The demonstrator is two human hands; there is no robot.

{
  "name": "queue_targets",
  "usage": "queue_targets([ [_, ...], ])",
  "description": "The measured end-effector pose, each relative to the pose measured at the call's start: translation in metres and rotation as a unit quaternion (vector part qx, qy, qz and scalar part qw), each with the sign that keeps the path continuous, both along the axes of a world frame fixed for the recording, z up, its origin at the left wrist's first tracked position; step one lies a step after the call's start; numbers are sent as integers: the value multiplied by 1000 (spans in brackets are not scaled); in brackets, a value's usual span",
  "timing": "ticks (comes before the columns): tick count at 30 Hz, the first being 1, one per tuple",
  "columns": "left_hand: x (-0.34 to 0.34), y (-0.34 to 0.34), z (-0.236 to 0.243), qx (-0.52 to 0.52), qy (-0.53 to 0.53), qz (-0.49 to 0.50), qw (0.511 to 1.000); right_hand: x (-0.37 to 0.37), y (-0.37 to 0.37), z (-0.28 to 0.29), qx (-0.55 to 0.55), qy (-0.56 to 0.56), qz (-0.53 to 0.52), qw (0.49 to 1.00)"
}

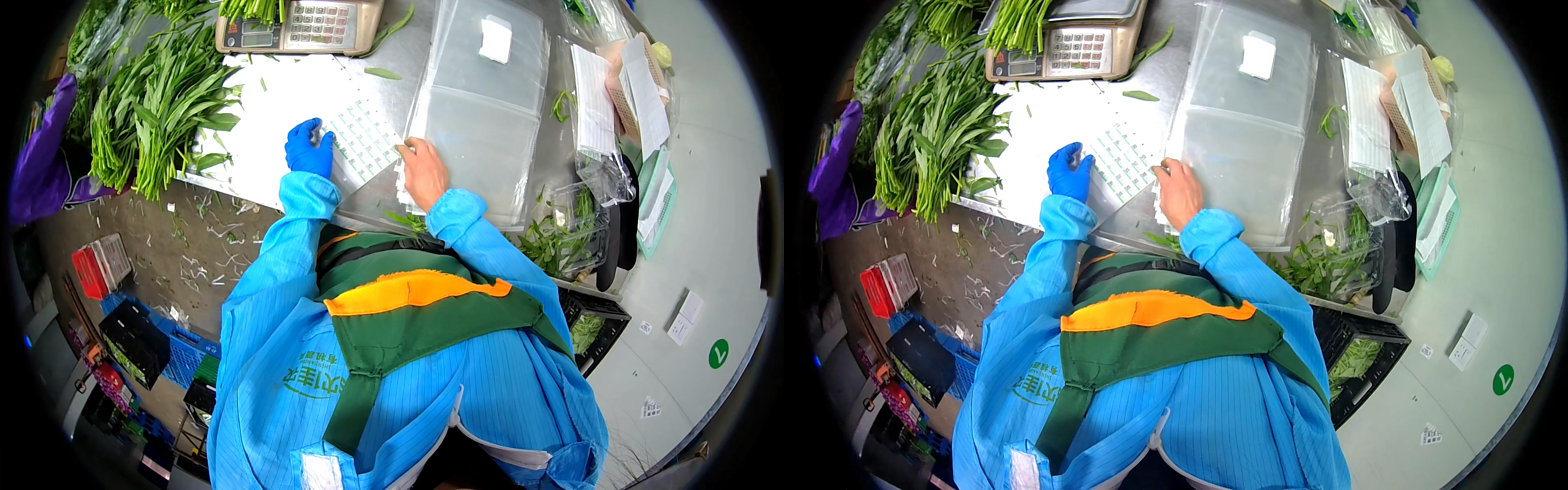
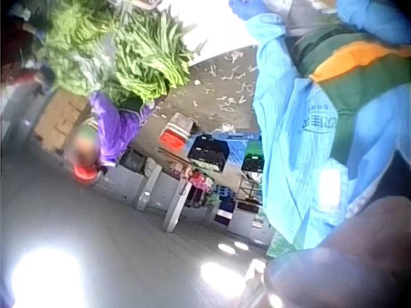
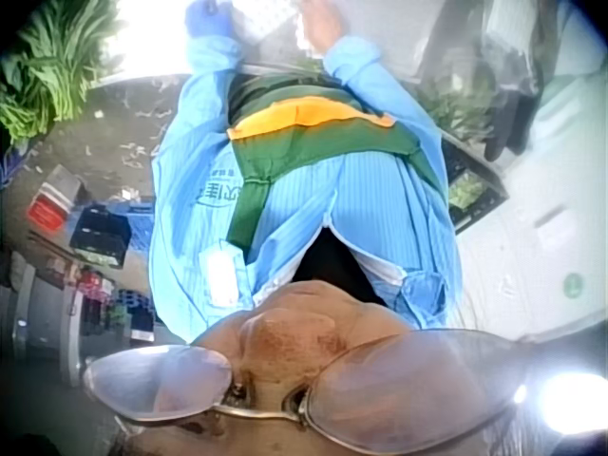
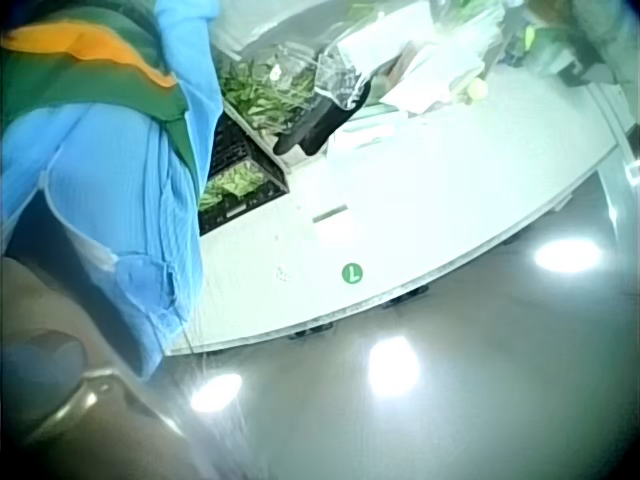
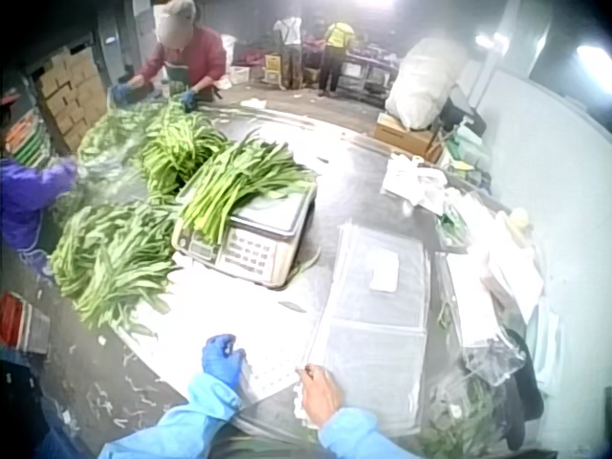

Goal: The person peels small square adhesive labels from a large roll and applies them one at a time to the top-center of individual clear plastic bags.

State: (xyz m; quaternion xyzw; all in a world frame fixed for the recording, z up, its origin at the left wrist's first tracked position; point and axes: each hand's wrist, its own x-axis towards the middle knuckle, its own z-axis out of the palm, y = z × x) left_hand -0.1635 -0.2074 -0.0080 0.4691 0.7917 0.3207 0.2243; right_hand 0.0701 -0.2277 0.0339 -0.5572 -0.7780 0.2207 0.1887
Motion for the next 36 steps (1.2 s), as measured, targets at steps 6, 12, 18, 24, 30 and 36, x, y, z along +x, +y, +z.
queue_targets([
  [6,-6,2,4,-27,-23,-9,999,-3,-8,8,12,-87,44,995],
  [12,-43,-21,33,156,118,-28,980,4,-6,4,-49,-1,27,998],
  [18,-73,-79,40,105,-242,112,958,-3,7,-12,-4,6,24,1000],
  [24,-87,-71,25,39,-308,80,947,-3,1,-21,-29,75,-31,996],
  [30,-39,-64,169,-59,-650,-38,757,11,3,31,-255,278,-122,918],
  [36,-76,-46,154,26,-606,-180,774,46,-4,85,-429,649,-21,628],
])
